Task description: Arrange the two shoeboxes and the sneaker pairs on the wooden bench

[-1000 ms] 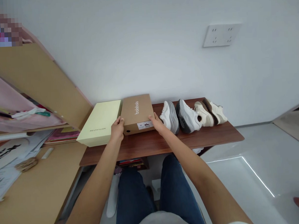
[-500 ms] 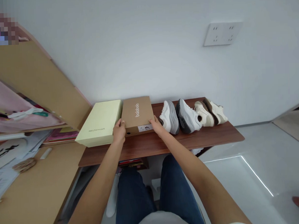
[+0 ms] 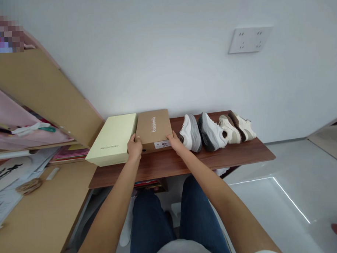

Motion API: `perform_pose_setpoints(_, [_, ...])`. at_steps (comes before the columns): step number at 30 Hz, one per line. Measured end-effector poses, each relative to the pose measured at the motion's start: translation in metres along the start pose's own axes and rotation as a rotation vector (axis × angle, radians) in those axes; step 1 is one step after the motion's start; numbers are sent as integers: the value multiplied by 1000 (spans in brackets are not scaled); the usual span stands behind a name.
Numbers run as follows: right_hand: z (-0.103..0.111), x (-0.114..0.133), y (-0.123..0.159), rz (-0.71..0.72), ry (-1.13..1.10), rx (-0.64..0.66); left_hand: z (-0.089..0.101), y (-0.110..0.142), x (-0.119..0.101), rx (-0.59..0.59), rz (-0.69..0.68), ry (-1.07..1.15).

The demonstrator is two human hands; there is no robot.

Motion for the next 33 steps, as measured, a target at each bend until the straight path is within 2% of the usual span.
perform_pose_setpoints(3, [8, -4, 7, -120, -88, -47, 3, 12, -23, -42, -220, -107])
perform_pose_setpoints(6, [28, 0, 12, -118, -141, -61, -3, 34, -59, -48, -451, -109])
perform_pose_setpoints(9, [69, 4, 14, -30, -181, -72, -25, 58, -95, 40, -581, -3])
perform_pose_setpoints(12, [124, -4, 22, 26, -69, -115, -61, 78, -116, 209, -595, 97])
perform_pose_setpoints(14, [162, -21, 32, 0, 84, -163, -93, 91, -114, 354, -535, 136])
perform_pose_setpoints(16, [194, -45, 45, -70, 234, -205, -124, 103, -101, 484, -444, 142])
perform_pose_setpoints(18, [216, -70, 57, -125, 346, -226, -149, 113, -83, 558, -349, 100])
perform_pose_setpoints(20, [229, -91, 67, -135, 411, -230, -165, 121, -65, 582, -273, 28])
perform_pose_setpoints(23, [232, -111, 76, -94, 418, -181, -176, 129, -48, 578, -202, -43])
perform_pose_setpoints(27, [233, -127, 79, -113, 413, -149, -176, 130, -39, 558, -138, -51])
perform_pose_setpoints(33, [225, -138, 76, -181, 452, -16, -185, 129, -41, 712, -120, 78])
Point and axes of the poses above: each hand's wrist, its own y-axis away from the middle knuckle, its own z-axis out of the back of the hand, x = y × z, the point moved 7 cm from there along -y, towards the middle knuckle, and after that the axes turned 5 degrees about y, right-handed, at the moved point
